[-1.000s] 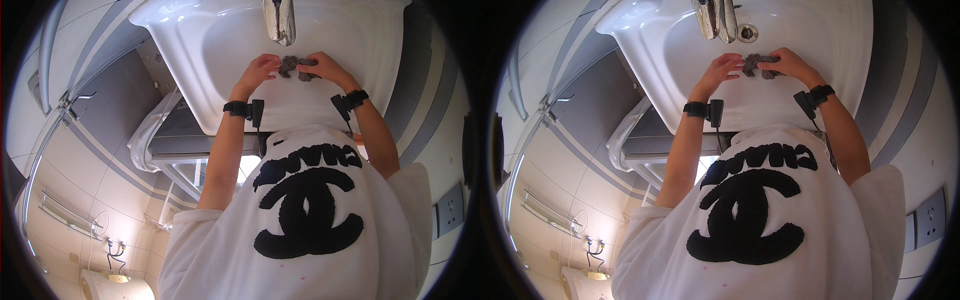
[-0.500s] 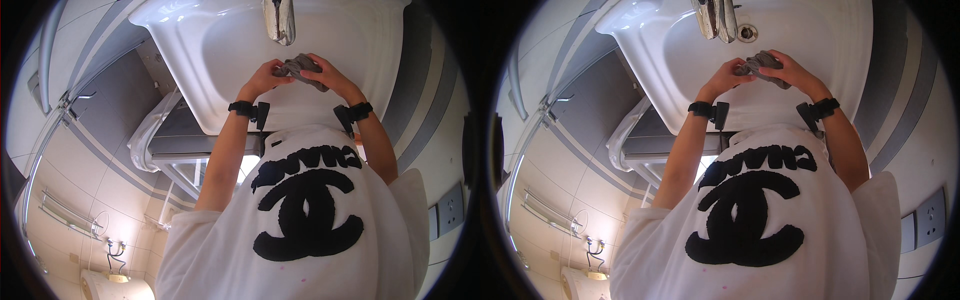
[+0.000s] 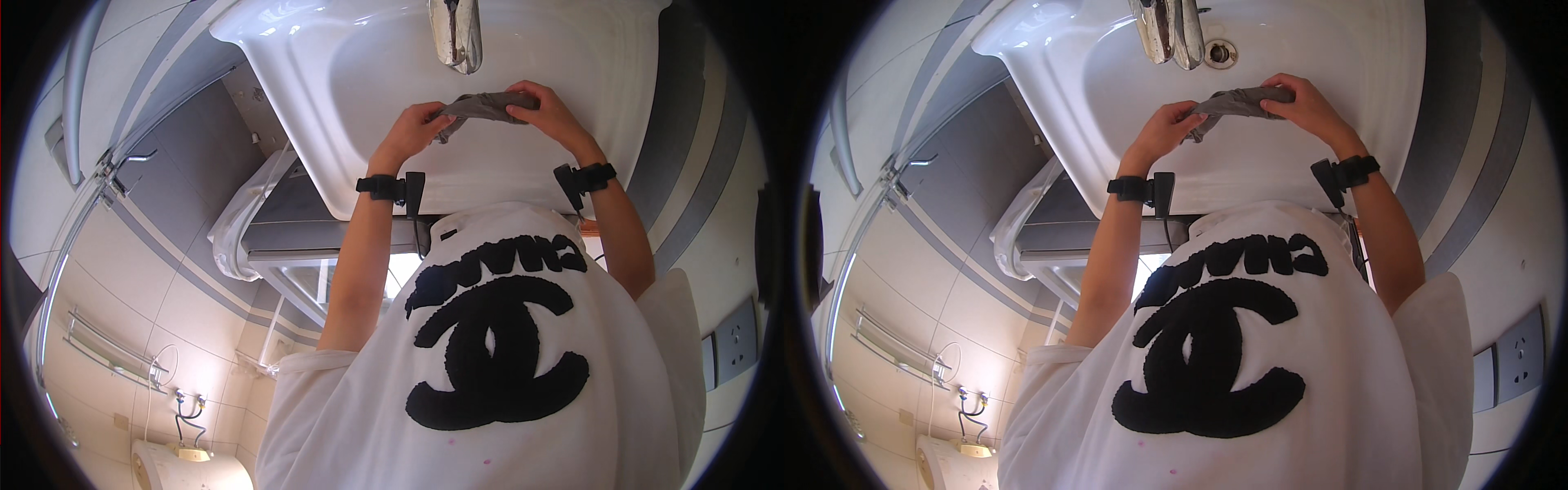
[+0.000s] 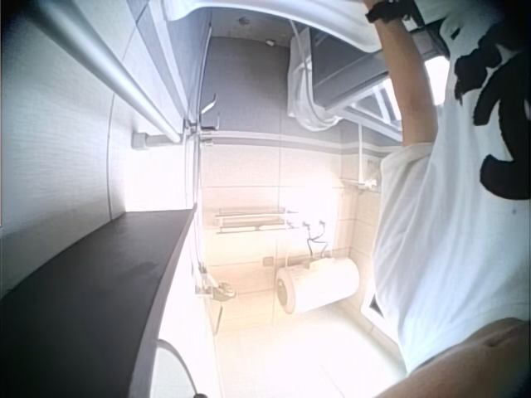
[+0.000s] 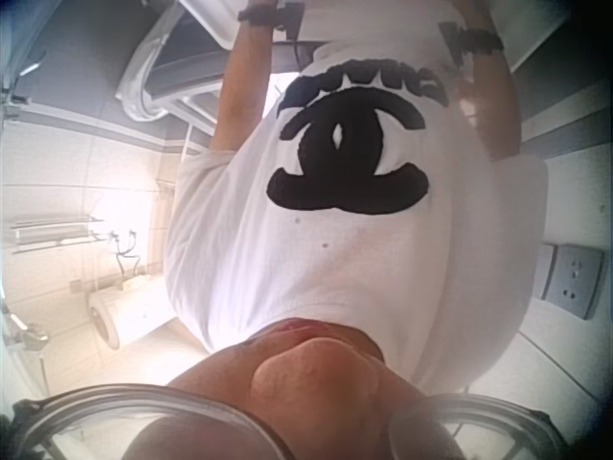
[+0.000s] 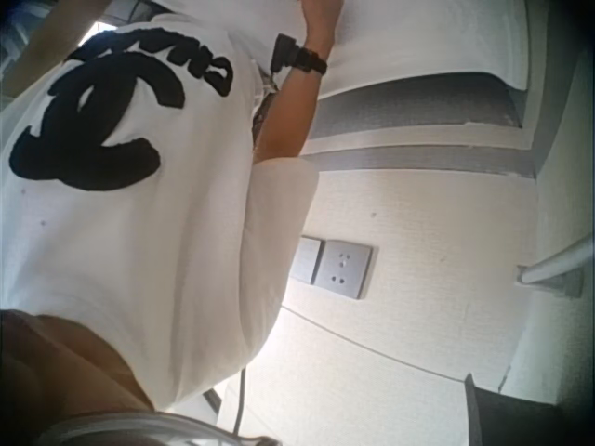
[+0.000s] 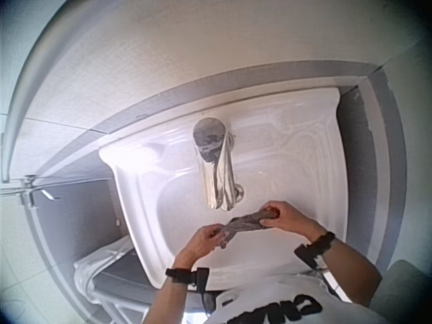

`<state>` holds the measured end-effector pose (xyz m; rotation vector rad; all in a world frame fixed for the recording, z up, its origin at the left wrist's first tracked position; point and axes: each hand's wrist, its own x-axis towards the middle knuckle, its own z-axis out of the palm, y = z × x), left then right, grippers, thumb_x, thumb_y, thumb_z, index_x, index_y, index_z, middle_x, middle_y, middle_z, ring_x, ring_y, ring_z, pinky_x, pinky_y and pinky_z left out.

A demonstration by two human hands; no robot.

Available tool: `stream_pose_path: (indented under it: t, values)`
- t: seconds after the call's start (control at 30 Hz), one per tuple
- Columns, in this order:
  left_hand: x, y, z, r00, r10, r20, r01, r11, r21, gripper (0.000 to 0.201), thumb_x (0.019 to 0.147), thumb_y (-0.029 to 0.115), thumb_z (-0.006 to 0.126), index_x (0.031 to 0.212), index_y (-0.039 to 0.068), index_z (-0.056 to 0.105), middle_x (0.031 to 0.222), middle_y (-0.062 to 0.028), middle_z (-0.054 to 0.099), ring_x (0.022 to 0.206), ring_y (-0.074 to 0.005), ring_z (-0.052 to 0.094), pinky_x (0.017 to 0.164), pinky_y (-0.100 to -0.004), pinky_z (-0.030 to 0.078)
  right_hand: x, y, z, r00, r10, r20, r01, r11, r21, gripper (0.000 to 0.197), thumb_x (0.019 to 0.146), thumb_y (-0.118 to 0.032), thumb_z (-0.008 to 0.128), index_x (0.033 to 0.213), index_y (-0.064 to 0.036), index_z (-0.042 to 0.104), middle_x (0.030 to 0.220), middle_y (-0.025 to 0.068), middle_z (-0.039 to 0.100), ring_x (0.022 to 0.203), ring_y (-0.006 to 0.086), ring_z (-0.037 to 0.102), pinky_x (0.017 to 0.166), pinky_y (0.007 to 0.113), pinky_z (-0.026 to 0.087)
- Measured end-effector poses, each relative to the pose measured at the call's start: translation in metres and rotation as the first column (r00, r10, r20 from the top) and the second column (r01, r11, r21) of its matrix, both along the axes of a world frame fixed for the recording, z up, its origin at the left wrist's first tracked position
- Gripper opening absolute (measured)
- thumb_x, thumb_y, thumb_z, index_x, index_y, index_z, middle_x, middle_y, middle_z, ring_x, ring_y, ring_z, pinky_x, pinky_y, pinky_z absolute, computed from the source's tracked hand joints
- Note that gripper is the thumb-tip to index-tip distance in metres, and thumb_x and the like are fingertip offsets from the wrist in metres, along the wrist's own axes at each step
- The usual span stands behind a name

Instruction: Hand-washing a small grey garment in a bathroom sink.

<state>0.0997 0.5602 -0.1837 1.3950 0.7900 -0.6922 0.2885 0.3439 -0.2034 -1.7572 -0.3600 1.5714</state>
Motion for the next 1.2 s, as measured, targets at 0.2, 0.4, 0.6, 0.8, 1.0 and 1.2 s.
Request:
stream_pose_path:
  t: [0.2,0.4,0.6,0.8,1.0,1.2]
  values:
    - [-0.008,-0.011,-0.015,0.984,0.177,0.002,-0.175,0.971,-0.162,0.038,0.099,0.035,0.053,0.098,0.000,0.068,0.072,0.0031,0.055,0.067,-0.0090,0.047,0.062,-0.0271,0.039,-0.013,0.012,0.006,0.928,-0.351,-0.127,0.368,0.918,0.150,0.057,0.084,-0.010,0.074,0.134,-0.0094,0.047,0.101,0.0074,0.063,0.088,0.0145,0.061,0.081,0.027,0.049]
    - [-0.003,-0.015,-0.013,0.922,0.369,-0.120,-0.387,0.844,-0.372,0.045,0.101,0.039,0.047,0.101,-0.002,0.066,0.080,-0.0014,0.064,0.070,-0.0100,0.056,0.066,-0.0244,0.044,-0.025,0.019,-0.004,0.868,-0.483,-0.117,0.485,0.875,-0.012,0.061,0.086,-0.009,0.070,0.139,-0.0098,0.040,0.099,0.0080,0.064,0.077,0.0105,0.057,0.070,0.026,0.048]
    - [0.004,-0.024,-0.003,0.909,0.391,-0.143,-0.412,0.790,-0.454,0.041,0.101,0.039,0.050,0.103,0.001,0.064,0.085,-0.0055,0.069,0.073,-0.0093,0.063,0.066,-0.0226,0.047,-0.023,0.017,-0.024,0.915,-0.397,-0.068,0.399,0.916,0.030,0.027,0.094,-0.023,0.062,0.115,-0.0048,0.061,0.088,0.0030,0.069,0.069,0.0092,0.055,0.062,0.024,0.045]
    - [0.006,-0.022,0.008,0.965,0.247,-0.088,-0.261,0.862,-0.434,0.037,0.099,0.037,0.055,0.108,0.002,0.062,0.087,-0.0073,0.070,0.075,-0.0119,0.066,0.069,-0.0258,0.050,-0.023,0.028,-0.010,0.981,-0.059,-0.185,0.027,0.985,-0.170,0.039,0.094,-0.038,0.062,0.116,-0.0052,0.061,0.094,0.0043,0.067,0.079,0.0105,0.061,0.071,0.026,0.048]
    - [0.007,-0.030,0.009,0.936,0.352,0.015,-0.297,0.812,-0.503,0.046,0.096,0.023,0.060,0.135,0.003,0.046,0.109,-0.0111,0.068,0.096,-0.0165,0.064,0.088,-0.0310,0.050,-0.047,0.039,0.023,0.915,-0.398,-0.066,0.401,0.915,0.033,0.057,0.087,-0.028,0.075,0.133,-0.0074,0.048,0.102,0.0094,0.065,0.080,0.0146,0.066,0.066,0.027,0.051]
    - [0.000,-0.038,-0.002,0.936,0.338,0.098,-0.252,0.840,-0.481,0.052,0.092,0.014,0.065,0.136,0.003,0.041,0.103,-0.0091,0.067,0.096,-0.0172,0.064,0.085,-0.0326,0.052,-0.051,0.016,0.000,0.976,-0.144,-0.162,0.160,0.983,0.091,0.036,0.085,-0.011,0.073,0.118,-0.0060,0.059,0.096,0.0057,0.066,0.079,0.0134,0.066,0.070,0.028,0.052]
